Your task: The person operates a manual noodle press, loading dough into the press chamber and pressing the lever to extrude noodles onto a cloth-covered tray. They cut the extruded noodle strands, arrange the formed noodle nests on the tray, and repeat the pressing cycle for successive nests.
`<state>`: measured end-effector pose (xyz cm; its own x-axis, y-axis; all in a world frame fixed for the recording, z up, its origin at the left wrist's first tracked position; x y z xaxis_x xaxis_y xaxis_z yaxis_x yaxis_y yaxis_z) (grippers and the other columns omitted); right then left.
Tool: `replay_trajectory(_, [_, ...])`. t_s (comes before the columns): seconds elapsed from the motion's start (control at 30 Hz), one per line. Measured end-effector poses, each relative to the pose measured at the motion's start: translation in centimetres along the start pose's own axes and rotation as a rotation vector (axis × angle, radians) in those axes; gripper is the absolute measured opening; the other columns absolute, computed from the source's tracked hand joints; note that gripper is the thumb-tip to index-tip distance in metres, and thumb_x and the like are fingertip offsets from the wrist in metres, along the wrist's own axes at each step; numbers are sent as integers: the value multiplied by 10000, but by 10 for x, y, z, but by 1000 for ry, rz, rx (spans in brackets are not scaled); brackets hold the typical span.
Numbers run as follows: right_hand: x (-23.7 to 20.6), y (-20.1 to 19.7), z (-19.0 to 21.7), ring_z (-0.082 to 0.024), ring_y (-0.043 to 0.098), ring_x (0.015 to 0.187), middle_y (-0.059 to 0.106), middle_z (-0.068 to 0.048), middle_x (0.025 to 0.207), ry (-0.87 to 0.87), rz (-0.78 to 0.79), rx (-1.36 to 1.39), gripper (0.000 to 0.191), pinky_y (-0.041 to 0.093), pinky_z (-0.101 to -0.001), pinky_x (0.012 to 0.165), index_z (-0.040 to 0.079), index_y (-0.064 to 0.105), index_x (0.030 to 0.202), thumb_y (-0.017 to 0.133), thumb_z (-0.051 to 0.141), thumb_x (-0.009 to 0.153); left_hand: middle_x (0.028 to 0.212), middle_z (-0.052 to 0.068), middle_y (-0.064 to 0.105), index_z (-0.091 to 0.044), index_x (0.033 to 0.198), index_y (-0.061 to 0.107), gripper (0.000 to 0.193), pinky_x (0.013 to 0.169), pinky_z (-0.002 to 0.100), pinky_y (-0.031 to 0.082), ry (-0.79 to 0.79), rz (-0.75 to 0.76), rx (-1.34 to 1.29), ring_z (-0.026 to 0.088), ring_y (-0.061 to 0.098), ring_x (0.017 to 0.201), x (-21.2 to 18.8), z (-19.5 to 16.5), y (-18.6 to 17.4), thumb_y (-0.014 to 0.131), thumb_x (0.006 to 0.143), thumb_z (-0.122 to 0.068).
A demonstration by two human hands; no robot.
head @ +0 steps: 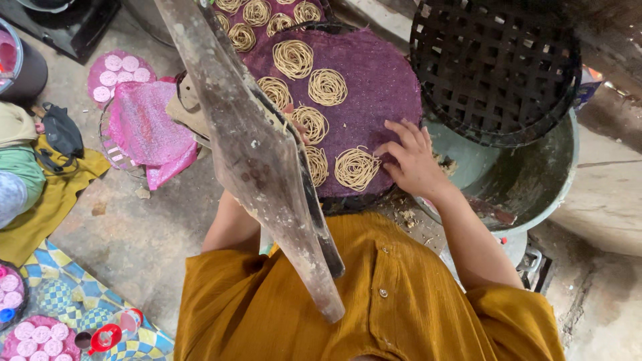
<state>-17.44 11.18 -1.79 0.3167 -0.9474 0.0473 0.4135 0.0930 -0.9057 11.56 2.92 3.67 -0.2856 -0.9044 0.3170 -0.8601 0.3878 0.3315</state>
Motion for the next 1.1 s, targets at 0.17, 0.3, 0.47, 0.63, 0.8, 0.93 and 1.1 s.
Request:
replay_trajectory(0.17, [13,12,3,-423,278,1497,390,-114,1575,-27,-16,-53,437,161,-674,1212,234,672,1299,665,81,889,1257,140,655,-32,1402,504,784,1130,461,501,-2,11,0,290,672,1181,3,1,3,877,780,-329])
replay_trajectory(0.3, [19,18,2,-432,290,1488,401,-111,1578,-23,-4,-71,333,159,-673,1208,225,708,1192,648,73,901,1260,139,655,-35,1400,507,781,1140,467,488,0,16,8,291,670,1187,5,1,5,878,779,-331])
replay_trajectory(0.47, [2,9,-10,-364,318,1565,458,-41,1577,41,-16,-105,206,169,-658,1274,188,685,1031,661,65,868,1264,137,655,-38,1398,512,778,1151,476,471,-2,12,5,292,667,1195,2,2,6,878,778,-333])
replay_trajectory(0.63, [-6,4,-6,-431,303,1460,444,-104,1501,10,-55,-39,287,149,-718,1170,172,703,1065,777,211,791,1268,135,654,-41,1395,516,775,1163,484,454,0,13,-8,293,664,1203,1,5,7,878,776,-335])
replay_trajectory(0.8, [0,10,0,-391,322,1501,469,-49,1536,-1,-66,-145,141,162,-701,1215,198,710,958,781,211,837,1272,133,654,-45,1393,521,771,1175,492,438,-3,15,-15,294,661,1211,0,6,10,878,775,-337])
replay_trajectory(0.93, [5,12,0,-380,330,1508,477,-59,1531,-28,-111,-91,150,168,-708,1215,174,713,1009,758,188,867,1276,131,654,-47,1391,525,769,1184,498,424,1,14,-18,295,658,1218,-1,5,10,878,774,-339])
replay_trajectory(1.1, [5,13,-8,-368,352,1497,501,-60,1507,4,-158,-103,167,181,-696,1220,189,748,1017,705,98,883,1280,130,653,-50,1389,529,765,1196,507,408,5,10,-21,296,655,1225,2,7,10,878,773,-341])
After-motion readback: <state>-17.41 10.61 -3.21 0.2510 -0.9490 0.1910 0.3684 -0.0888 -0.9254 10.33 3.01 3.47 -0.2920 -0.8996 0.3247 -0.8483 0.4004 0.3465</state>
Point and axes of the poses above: each hand's wrist, its own x-axis towards the middle knuckle, its own y-axis out of the palm, z = x × y, the point moved 5 cm from there along x, towards the middle knuckle
